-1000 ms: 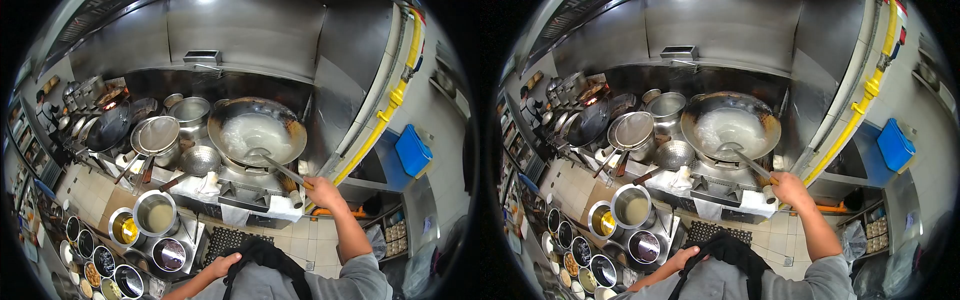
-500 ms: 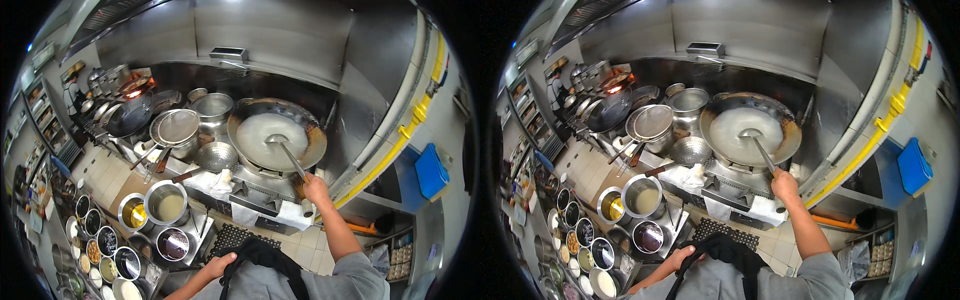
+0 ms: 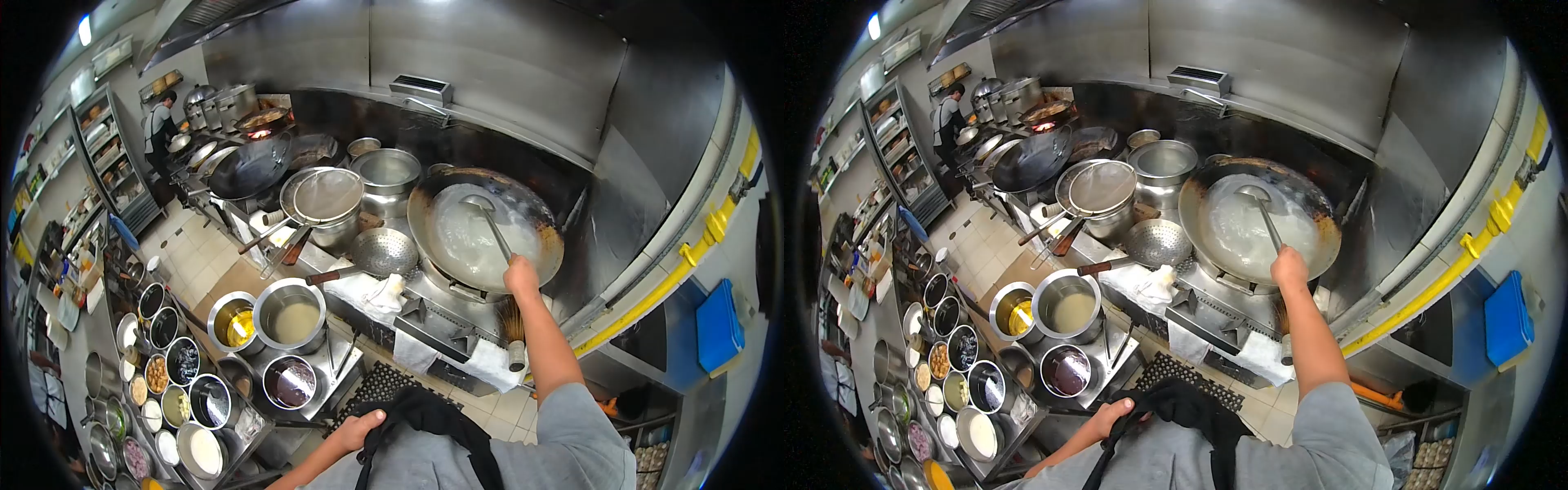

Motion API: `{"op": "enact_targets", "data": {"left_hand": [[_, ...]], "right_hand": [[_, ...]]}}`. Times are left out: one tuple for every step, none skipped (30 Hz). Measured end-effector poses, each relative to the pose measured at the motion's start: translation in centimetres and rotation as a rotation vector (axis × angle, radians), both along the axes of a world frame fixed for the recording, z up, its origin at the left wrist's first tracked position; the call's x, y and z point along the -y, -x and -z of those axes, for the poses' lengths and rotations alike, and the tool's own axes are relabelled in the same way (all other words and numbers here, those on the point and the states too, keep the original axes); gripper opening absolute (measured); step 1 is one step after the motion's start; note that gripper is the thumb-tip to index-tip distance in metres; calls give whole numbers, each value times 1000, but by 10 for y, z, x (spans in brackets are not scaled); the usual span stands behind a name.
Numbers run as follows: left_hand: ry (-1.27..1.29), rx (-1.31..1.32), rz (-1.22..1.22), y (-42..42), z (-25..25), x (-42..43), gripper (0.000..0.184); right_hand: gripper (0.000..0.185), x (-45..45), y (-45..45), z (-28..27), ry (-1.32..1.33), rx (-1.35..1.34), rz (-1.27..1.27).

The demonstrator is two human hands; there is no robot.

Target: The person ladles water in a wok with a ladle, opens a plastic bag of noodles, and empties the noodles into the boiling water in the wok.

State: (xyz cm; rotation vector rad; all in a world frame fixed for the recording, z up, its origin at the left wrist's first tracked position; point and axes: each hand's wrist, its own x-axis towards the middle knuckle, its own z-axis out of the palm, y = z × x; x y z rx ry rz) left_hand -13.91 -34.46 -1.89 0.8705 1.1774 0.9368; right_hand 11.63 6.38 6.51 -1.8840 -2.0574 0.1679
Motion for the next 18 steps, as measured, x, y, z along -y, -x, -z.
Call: {"op": "enact_targets", "data": {"left_hand": [[-2, -8, 54, 0, -6, -1, 51], [-2, -10, 63, -2, -11, -2, 51], [10, -6, 59, -4, -16, -4, 51], [23, -2, 58, -6, -20, -5, 51], [25, -1, 74, -7, -23, -7, 51], [5, -1, 81, -9, -26, -9, 51], [-16, 0, 86, -11, -31, -11, 51], [-15, 3, 100, -12, -38, -13, 51], [-21, 17, 142, -13, -48, -16, 51], [-28, 31, 181, -14, -54, -17, 52], [-27, 33, 192, -15, -54, -17, 52], [-19, 22, 193, -17, -55, -17, 52], [-12, 10, 195, -18, -55, -18, 52], [-11, 12, 204, -17, -49, -18, 52], [-19, 32, 222, -16, -38, -19, 52], [-27, 52, 238, -17, -35, -20, 51], [-27, 55, 245, -18, -34, -20, 51], [-29, 64, 265, -18, -34, -21, 51]], "right_hand": [[28, -2, -1, -3, -1, -2, 7], [26, -3, -1, -6, -10, 9, 4], [24, -3, -3, -7, -17, 21, 5], [24, -2, -6, -8, -15, 20, 20], [24, 1, -7, -8, -11, 55, -11], [23, 4, -9, -7, -6, 90, -42], [23, 9, -12, -5, -4, 92, -27], [23, 14, -14, -3, -9, 80, -18], [23, 19, -17, 0, -15, 68, -10], [23, 25, -20, 2, -41, 66, -13], [23, 31, -22, 3, -40, 69, -2], [24, 37, -25, 5, -1, 86, 5], [27, 46, -26, 3, 38, 102, 12], [30, 57, -27, -3, 63, 112, 5], [30, 66, -30, -5, 64, 115, 13], [32, 75, -33, -6, 68, 112, -2], [34, 81, -36, -5, 73, 109, -17], [37, 85, -41, -2, 96, 101, -4]]}}
